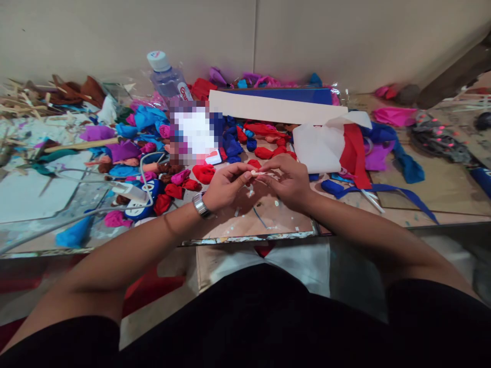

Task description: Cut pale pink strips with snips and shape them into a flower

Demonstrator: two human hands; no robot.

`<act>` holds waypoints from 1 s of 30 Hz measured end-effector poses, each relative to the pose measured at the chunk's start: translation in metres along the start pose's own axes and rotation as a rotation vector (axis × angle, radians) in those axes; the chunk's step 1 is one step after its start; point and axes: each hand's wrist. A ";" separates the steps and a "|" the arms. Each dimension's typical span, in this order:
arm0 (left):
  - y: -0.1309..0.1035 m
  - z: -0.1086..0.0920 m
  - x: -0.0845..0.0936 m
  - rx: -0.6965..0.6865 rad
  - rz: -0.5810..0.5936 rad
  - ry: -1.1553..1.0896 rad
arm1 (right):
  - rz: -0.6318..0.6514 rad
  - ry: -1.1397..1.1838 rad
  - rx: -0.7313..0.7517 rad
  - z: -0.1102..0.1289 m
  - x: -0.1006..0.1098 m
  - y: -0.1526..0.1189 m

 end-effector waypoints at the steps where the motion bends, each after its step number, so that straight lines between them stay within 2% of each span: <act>1: 0.000 0.000 0.000 -0.004 -0.004 -0.002 | -0.006 0.001 0.006 0.001 0.000 0.000; 10: 0.001 0.002 -0.001 -0.012 -0.038 0.019 | -0.009 -0.006 0.025 0.002 -0.003 -0.001; 19: -0.002 0.001 -0.005 -0.010 -0.065 0.040 | 0.104 -0.070 -0.008 0.002 -0.003 -0.001; 25: -0.003 0.000 -0.006 -0.089 -0.067 0.112 | 0.114 -0.090 -0.035 0.001 -0.005 -0.002; 30: -0.001 0.004 -0.004 -0.002 -0.122 0.078 | 0.092 -0.029 -0.038 0.001 -0.004 -0.001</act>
Point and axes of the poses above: each hand's wrist, its own y-axis towards the middle knuckle, its own x-axis out of the back of the hand, z = x × y, and after that the axes turned 5 degrees about -z, right-handed
